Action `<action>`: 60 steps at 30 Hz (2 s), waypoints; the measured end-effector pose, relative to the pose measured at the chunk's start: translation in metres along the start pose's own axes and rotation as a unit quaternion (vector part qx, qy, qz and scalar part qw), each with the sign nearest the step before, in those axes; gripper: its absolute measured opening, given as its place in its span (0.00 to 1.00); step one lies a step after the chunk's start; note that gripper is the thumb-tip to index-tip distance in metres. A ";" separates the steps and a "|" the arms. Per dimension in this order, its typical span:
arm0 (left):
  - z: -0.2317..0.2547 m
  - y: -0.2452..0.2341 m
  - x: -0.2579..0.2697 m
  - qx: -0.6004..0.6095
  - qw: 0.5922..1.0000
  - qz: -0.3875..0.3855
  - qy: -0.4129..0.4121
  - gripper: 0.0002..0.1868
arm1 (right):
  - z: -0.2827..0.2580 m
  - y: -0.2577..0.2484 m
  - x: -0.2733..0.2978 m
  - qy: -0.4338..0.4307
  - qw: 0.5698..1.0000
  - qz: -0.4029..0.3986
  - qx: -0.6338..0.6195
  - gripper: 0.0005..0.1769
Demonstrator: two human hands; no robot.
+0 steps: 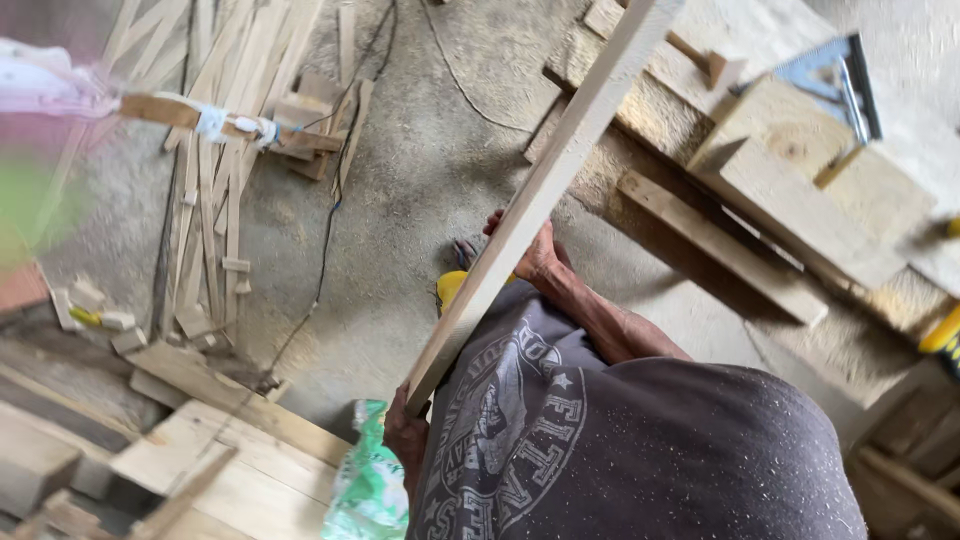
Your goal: The person uses a hand saw to cut a wooden plank on a workbench. They mark the wood with a square and pencil, then saw along the marked line to separate a piece.
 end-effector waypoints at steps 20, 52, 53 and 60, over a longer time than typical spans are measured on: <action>0.233 -0.104 -0.312 -0.025 0.792 -0.057 0.607 0.31 | -0.014 0.026 0.071 -0.513 0.835 -0.019 -0.197 0.29; 0.549 0.012 -0.236 -0.174 0.688 -0.073 0.700 0.15 | -0.255 -0.030 0.189 -0.524 0.757 0.370 0.123 0.37; 0.544 0.025 -0.245 -0.148 0.689 -0.082 0.705 0.19 | -0.257 -0.027 0.185 -0.507 0.744 0.398 0.178 0.36; 0.531 0.087 -0.279 -0.021 0.665 -0.157 0.730 0.16 | -0.257 -0.019 0.151 -0.498 0.702 0.459 0.219 0.23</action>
Point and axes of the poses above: each hand's wrist, its own x-axis away from the middle knuckle, its own y-axis out of the palm, z = x × y, the point moved 2 cm from there along -x, towards the middle knuckle, and after that the axes turned 13 degrees about -y, right-handed, at the moved point
